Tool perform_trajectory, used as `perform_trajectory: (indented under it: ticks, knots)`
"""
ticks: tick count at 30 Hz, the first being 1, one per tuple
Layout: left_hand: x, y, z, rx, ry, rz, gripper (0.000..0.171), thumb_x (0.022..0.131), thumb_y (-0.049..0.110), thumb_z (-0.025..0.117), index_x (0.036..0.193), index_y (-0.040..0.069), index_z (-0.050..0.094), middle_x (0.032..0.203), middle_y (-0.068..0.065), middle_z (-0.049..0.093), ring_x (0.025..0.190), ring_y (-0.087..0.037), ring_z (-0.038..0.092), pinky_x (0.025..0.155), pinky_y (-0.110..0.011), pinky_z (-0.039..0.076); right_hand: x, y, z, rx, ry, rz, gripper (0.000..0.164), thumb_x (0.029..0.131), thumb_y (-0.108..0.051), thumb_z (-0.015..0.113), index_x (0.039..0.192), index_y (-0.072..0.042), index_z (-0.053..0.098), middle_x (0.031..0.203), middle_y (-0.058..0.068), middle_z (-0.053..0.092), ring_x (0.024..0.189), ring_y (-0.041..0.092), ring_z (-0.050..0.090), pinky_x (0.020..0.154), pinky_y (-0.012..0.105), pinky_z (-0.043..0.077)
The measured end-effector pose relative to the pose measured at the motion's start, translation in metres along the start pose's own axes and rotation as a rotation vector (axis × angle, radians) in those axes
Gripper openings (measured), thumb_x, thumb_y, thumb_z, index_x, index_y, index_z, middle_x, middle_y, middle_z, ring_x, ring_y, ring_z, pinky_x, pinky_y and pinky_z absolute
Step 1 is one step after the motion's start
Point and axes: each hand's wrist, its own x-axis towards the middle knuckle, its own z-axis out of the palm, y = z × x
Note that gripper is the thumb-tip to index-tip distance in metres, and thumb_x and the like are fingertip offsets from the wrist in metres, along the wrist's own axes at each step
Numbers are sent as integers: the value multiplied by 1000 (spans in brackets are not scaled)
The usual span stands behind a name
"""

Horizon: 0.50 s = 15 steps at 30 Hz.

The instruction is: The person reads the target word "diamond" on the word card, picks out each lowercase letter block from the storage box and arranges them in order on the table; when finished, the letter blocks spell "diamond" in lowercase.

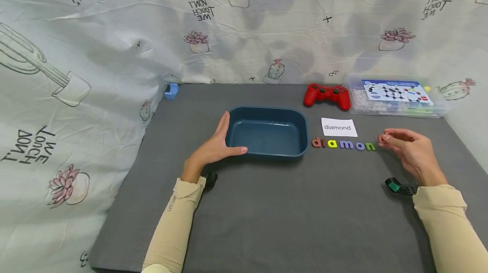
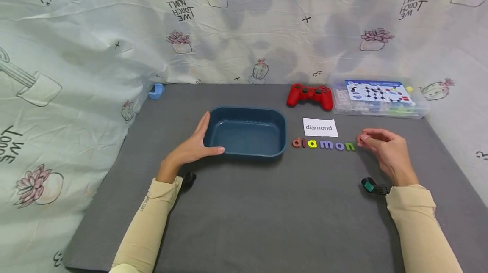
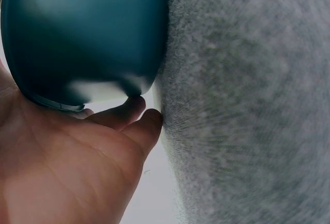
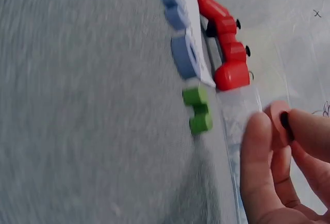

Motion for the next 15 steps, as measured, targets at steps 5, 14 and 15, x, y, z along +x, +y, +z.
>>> perform_trajectory:
  ticks: [5,14,15]
  knots:
    - [1,-1,3,-9,-6,-6,138,84,67,81,170,24,-17,175,9,-24,163,-24,-7,125,-64,16,-2,0,-10,-153,-19,-4,15,99,7,72,102,-4,81,92,6,80,82,15,78,72,29,62]
    - [2,-2,1,-15,7,-1,139,83,68,82,171,24,-16,176,8,-23,163,-27,-5,124,-66,17,0,0,-19,-869,6,-35,21,104,-21,75,115,-5,80,87,-17,77,80,-1,63,66,21,51]
    - [2,-2,1,-15,7,-2,139,83,68,82,171,23,-16,176,8,-23,163,-26,-5,124,-66,17,0,1,-19,-928,5,-33,28,104,-24,74,119,-1,78,88,-18,76,80,-2,60,66,21,49]
